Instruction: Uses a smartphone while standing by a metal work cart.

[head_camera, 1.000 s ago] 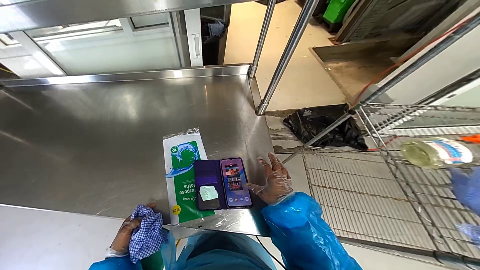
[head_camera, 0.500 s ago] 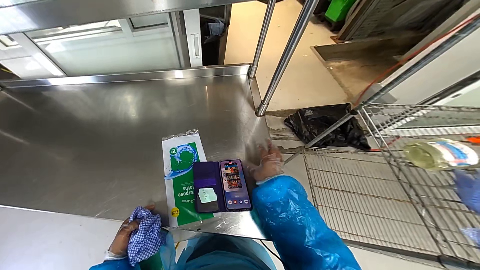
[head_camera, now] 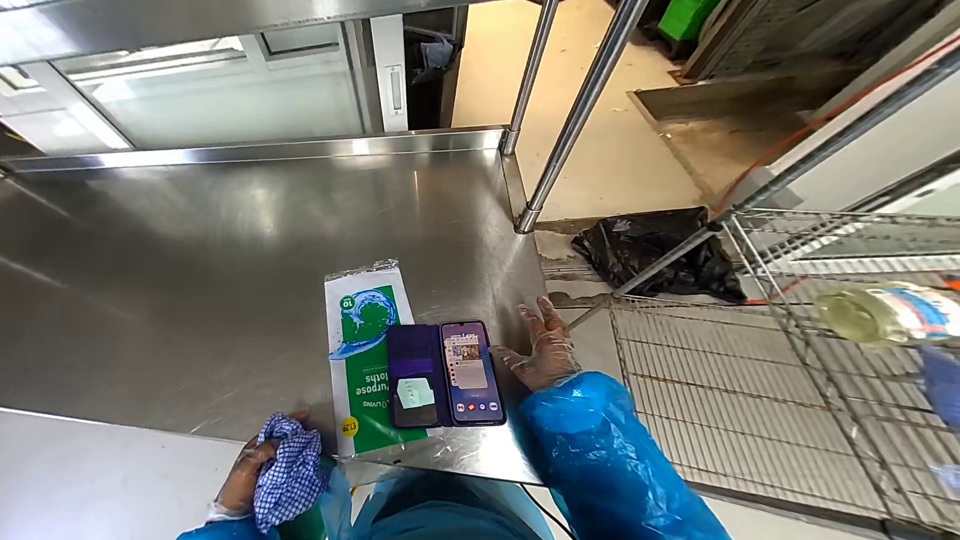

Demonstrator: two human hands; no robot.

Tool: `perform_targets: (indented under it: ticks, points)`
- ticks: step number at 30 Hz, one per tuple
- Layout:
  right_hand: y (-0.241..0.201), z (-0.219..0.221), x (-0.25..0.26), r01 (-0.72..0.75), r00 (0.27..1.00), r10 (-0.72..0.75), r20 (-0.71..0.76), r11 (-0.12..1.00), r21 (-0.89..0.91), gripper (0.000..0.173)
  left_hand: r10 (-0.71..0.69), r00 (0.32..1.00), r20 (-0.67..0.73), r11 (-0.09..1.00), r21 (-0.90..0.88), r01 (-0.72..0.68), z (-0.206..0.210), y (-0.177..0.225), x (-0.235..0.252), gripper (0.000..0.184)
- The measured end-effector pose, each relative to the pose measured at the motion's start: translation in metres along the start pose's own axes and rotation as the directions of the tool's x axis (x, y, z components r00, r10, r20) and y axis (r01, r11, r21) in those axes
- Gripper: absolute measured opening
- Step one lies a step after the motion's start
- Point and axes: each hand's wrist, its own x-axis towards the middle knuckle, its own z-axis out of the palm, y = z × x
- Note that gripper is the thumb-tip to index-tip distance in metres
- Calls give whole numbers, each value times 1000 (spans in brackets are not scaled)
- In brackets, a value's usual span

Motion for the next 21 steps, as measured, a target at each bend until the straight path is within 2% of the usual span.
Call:
perform_targets:
  ticks: [3, 5, 8, 10, 12, 13, 15, 17, 18, 19, 21]
  points:
    - [-3, 6, 1, 19, 1000, -20, -18, 1000, -16, 89, -6, 1000, 5, 1000, -4, 6, 0, 1, 0, 35]
    - [-9, 8, -1, 34, 999, -33, 13, 998, -46, 99, -8, 1000, 9, 1000, -12, 8, 0, 0, 0, 35]
    - [-19, 6, -6, 51, 985, -23, 170, 985, -163, 123, 6, 1000, 16, 1000, -16, -6, 0, -1, 0, 36]
    - [-24, 5, -7, 37, 964, 29, 265, 969, -244, 132, 17, 1000, -3, 1000, -12, -17, 5, 1, -2, 34]
    - [-28, 2, -4, 20, 940, 84, 330, 955, -297, 131, 21, 1000, -9, 1000, -7, -22, 6, 1, -3, 33]
    - [-26, 1, 0, 9, 951, 83, 298, 956, -295, 126, 16, 1000, 17, 1000, -8, -16, 1, -1, -2, 35]
    - [-18, 0, 4, 10, 999, -2, 47, 984, -180, 105, 2, 1000, 21, 1000, -1, -2, -2, -4, 1, 37]
    - [-16, -1, 8, 91, 975, -100, -197, 994, -54, 92, -7, 1000, 4, 1000, -8, 7, -1, -3, 1, 37]
    - [-16, 0, 8, 132, 966, -132, -223, 991, -16, 91, -5, 1000, -2, 1000, -14, 5, -1, -3, 1, 37]
    - [-16, 2, 6, 148, 973, -146, -177, 989, -2, 92, -1, 1000, 4, 1000, -20, 1, -3, -4, 0, 36]
    - [-20, 1, 4, 99, 994, -93, 56, 989, -108, 107, 7, 1000, 25, 1000, -10, -7, -3, -5, 2, 38]
